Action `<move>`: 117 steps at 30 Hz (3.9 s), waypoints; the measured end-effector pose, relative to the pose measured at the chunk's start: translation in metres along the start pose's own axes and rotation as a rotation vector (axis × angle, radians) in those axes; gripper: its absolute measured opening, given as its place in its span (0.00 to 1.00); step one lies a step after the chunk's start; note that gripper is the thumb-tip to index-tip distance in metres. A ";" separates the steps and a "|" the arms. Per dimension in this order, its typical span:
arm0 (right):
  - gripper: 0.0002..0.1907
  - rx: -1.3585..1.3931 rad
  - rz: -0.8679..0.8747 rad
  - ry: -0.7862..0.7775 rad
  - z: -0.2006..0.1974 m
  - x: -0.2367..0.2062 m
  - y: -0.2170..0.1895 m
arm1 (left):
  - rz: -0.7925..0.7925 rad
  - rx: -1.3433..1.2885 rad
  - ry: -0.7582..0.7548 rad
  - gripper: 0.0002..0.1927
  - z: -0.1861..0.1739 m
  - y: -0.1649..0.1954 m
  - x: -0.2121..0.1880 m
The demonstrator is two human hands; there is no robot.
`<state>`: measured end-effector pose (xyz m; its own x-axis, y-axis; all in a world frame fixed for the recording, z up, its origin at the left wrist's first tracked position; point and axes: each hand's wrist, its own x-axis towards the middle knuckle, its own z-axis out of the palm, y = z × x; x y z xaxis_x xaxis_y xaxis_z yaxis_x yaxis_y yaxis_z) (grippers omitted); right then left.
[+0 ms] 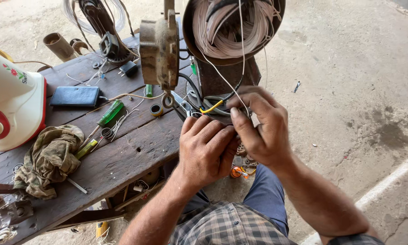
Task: The person sits at a cluttered wooden workbench and wraps black electrical tape by hand around a small cylindrical electrical component with colored wires, winding the tape repeatedly around it. They pull and tear the tape, press it down, and near the end pick up a yellow tape roll and continue wrapping the component.
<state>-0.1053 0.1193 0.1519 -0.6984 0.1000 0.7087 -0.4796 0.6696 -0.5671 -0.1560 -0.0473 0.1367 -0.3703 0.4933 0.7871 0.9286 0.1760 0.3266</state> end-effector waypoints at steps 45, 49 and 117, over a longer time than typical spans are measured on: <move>0.12 1.177 0.728 -0.261 -0.026 -0.025 0.015 | 0.213 0.209 0.024 0.14 -0.021 -0.006 0.015; 0.18 1.155 0.572 -0.354 -0.033 -0.025 0.007 | 0.150 0.134 0.038 0.16 -0.019 -0.005 0.000; 0.20 0.544 0.360 -0.202 0.017 -0.013 0.012 | 0.024 0.097 0.002 0.08 -0.019 -0.012 -0.024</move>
<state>-0.1108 0.1138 0.1292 -0.9245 0.0721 0.3742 -0.3608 0.1502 -0.9204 -0.1583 -0.0775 0.1241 -0.3476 0.4967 0.7953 0.9352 0.2453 0.2555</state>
